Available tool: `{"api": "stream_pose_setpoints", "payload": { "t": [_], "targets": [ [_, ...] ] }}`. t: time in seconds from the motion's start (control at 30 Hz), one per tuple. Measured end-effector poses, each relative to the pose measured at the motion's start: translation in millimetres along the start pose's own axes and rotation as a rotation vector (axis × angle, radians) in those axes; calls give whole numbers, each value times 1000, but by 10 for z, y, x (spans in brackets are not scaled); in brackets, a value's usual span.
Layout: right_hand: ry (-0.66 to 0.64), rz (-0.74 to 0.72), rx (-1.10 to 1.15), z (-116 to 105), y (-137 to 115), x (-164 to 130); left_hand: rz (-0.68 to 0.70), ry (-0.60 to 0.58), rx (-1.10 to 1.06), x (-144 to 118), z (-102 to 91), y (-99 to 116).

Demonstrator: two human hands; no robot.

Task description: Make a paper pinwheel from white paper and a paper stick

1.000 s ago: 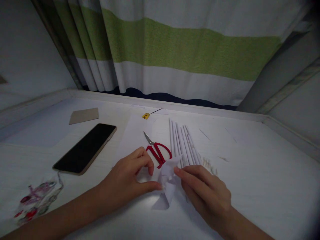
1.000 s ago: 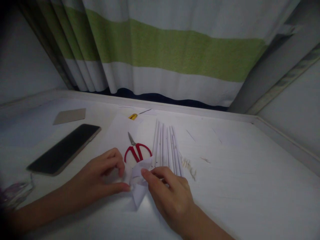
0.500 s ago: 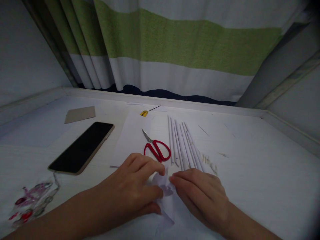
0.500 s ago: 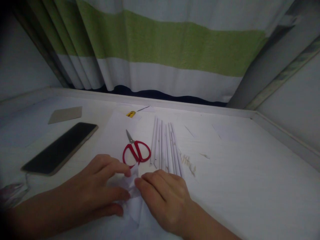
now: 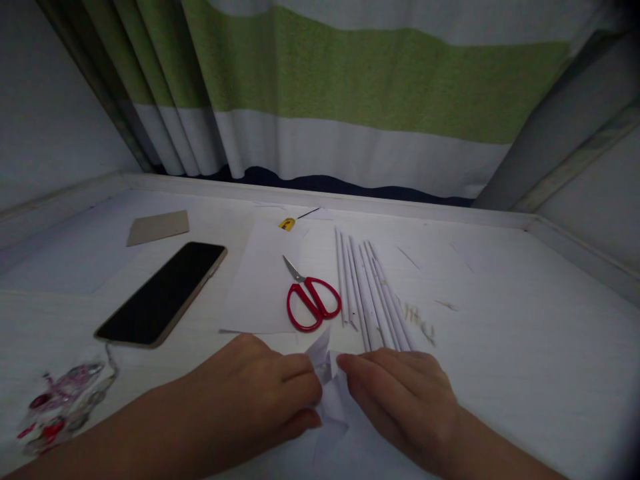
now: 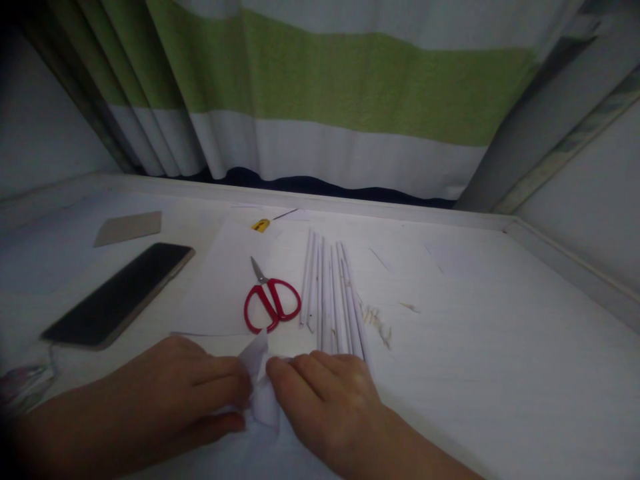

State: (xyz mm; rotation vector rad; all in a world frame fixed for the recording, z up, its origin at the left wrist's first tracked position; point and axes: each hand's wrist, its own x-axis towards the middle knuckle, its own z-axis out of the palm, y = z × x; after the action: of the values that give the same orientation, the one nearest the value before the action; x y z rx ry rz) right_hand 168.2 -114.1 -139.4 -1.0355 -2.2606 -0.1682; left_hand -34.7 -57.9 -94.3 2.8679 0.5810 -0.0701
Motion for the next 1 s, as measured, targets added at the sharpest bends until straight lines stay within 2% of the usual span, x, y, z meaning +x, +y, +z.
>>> {"api": "stream_pose_setpoints", "payload": {
  "t": [0.13,0.3,0.4,0.5,0.67,0.87,1.0],
  "targets": [
    [22,20,37,-3,-34,48,-46,-36,-3,10,-52,79],
    [72,100,178,-1,-116,106,-176,-86,-179,5,-51,145],
    [73,247,296,0,-146,124,-227,-38,-363,-19,43,127],
    [46,421,379,4,-151,137,-221,-15,-499,-36,124,101],
    [-41,653,483,6,-165,150,-246,-21,-579,-21,133,94],
    [-69,655,509,45,-171,123,-289,-78,-571,12,100,124],
    [-66,636,504,71,-167,88,-349,-91,-564,-1,163,114]
  ]
}}
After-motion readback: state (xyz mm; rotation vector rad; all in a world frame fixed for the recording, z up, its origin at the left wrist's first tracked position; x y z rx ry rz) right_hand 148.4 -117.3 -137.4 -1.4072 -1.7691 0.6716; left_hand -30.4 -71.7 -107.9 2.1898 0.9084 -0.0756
